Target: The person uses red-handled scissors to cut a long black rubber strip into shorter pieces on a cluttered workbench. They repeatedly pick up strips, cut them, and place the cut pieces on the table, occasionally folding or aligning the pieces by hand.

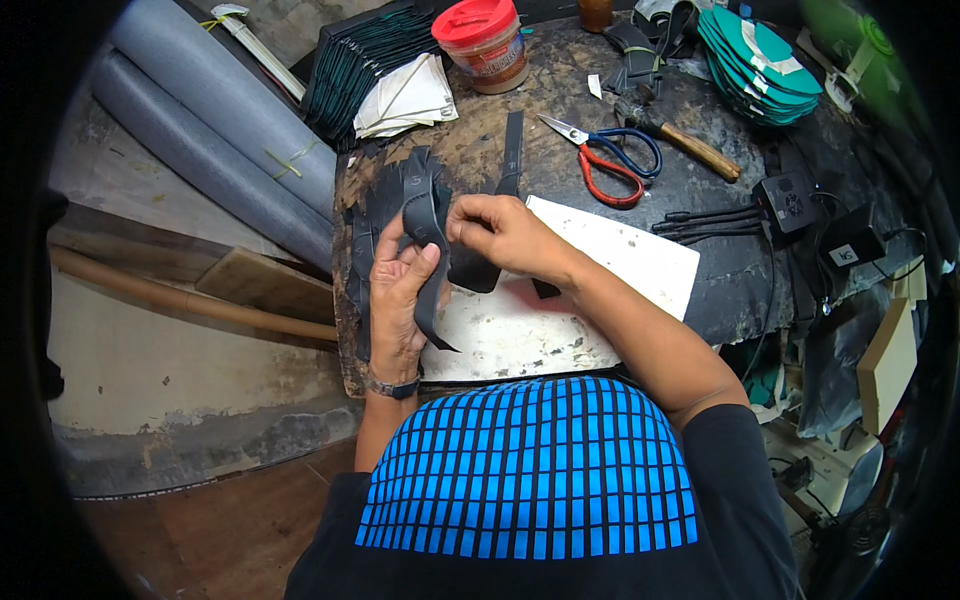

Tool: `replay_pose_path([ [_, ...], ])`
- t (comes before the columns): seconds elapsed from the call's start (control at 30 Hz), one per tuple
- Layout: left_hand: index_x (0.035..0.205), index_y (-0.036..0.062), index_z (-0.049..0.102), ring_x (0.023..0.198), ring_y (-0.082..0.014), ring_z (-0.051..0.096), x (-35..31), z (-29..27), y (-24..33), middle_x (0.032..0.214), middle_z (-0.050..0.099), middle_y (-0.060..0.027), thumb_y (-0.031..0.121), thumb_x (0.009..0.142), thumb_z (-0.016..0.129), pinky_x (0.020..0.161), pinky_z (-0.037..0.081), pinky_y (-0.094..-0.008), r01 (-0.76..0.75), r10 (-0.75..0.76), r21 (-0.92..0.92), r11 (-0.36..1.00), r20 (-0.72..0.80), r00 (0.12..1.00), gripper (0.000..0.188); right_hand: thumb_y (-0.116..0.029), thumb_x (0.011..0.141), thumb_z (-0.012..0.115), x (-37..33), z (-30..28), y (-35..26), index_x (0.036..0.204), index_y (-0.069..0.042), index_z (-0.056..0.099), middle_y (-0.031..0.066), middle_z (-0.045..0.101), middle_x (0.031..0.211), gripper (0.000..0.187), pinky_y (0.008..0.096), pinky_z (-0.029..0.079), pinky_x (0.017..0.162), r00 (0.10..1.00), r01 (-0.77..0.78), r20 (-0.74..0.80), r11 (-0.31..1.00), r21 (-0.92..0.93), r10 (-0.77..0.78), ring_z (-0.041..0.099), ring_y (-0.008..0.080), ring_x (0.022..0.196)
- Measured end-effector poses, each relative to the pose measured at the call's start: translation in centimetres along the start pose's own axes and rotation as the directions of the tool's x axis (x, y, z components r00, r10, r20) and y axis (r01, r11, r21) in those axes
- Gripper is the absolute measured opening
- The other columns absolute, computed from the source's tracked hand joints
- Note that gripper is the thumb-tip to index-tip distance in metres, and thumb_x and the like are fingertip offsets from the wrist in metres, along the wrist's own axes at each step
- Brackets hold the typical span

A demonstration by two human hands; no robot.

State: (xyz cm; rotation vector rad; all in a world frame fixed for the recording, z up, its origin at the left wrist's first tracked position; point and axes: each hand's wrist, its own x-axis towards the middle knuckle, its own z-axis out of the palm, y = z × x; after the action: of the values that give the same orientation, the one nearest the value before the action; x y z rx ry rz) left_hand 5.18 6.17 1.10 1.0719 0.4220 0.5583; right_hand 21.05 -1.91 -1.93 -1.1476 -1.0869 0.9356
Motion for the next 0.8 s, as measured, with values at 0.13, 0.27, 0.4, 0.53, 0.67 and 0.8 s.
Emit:
replay_pose_path([
  [0.13,0.149,0.0063,0.022,0.084,-0.0038,0.058,-0.1,0.8,-1.0,0.088,0.063,-0.0029,-0.002,0.087,0.063,0.077,0.048,-0.0203,0.035,-0.037,0.061,0.998,0.047,0.998,0.075,-0.039,0.098,0.053,0.2,0.5,0.4,0.107,-0.009,0.064,-0.0022,0.054,0.071,0.033,0.0202,0.04,0.052,0.97,-0.182,-0.113,0.949,0.258,0.216,0.049,0.0055,0.059],
  [0.27,0.147,0.003,0.027,0.061,-0.0008,0.048,-0.4,0.4,-2.0,0.07,0.053,0.0025,0.008,0.091,0.062,0.054,0.04,-0.0173,0.062,-0.049,0.493,0.868,-0.039,0.998,0.066,-0.023,0.1,0.051,0.5,0.2,0.6,0.126,-0.011,0.055,-0.0048,0.053,0.071,0.03,0.0183,0.038,0.044,0.944,-0.216,-0.199,0.95,0.227,0.262,0.046,0.0027,0.052],
  [0.4,0.121,-0.0019,0.059,0.077,-0.0268,0.06,0.5,-3.8,-0.5,0.086,0.059,-0.0146,0.01,0.088,0.062,0.07,0.049,-0.0368,-0.188,0.432,0.978,0.093,0.131,0.892,0.035,-0.021,0.096,0.058,1.7,-2.5,1.3,0.144,-0.012,0.037,-0.0017,0.059,0.081,0.053,0.0206,0.045,0.057,0.955,-0.202,-0.227,0.979,-0.017,0.193,0.054,0.0077,0.064],
  [0.53,0.109,-0.0031,0.062,0.094,-0.0344,0.054,0.1,-7.1,-0.2,0.096,0.054,-0.0169,0.008,0.083,0.065,0.08,0.045,-0.0427,0.03,0.341,0.934,-0.356,0.1,0.935,0.029,-0.024,0.092,0.063,3.1,-4.1,2.9,0.141,-0.003,0.04,0.0198,0.063,0.112,0.058,0.0346,0.046,0.089,0.916,-0.228,-0.401,0.827,-0.515,0.003,0.061,0.0283,0.101],
  [0.67,0.099,-0.0008,0.062,0.091,-0.0348,0.055,0.1,-7.3,-1.1,0.093,0.054,-0.0164,0.006,0.082,0.065,0.079,0.045,-0.0433,0.029,0.402,0.954,-0.299,0.098,0.91,0.019,-0.019,0.088,0.063,2.3,-5.3,4.6,0.129,0.002,0.051,0.0246,0.063,0.112,0.047,0.0391,0.047,0.089,0.879,-0.275,-0.453,0.618,-0.737,-0.148,0.062,0.0336,0.105],
  [0.8,0.095,-0.0014,0.064,0.081,-0.0356,0.058,0.1,-6.6,0.4,0.086,0.057,-0.0161,0.004,0.082,0.065,0.072,0.046,-0.0424,-0.05,0.486,0.98,-0.191,0.138,0.863,0.015,-0.012,0.09,0.059,3.1,-7.6,5.6,0.119,0.003,0.059,0.0153,0.066,0.094,0.033,0.0314,0.047,0.076,0.886,-0.28,-0.455,0.884,-0.375,0.087,0.062,0.0202,0.085],
])
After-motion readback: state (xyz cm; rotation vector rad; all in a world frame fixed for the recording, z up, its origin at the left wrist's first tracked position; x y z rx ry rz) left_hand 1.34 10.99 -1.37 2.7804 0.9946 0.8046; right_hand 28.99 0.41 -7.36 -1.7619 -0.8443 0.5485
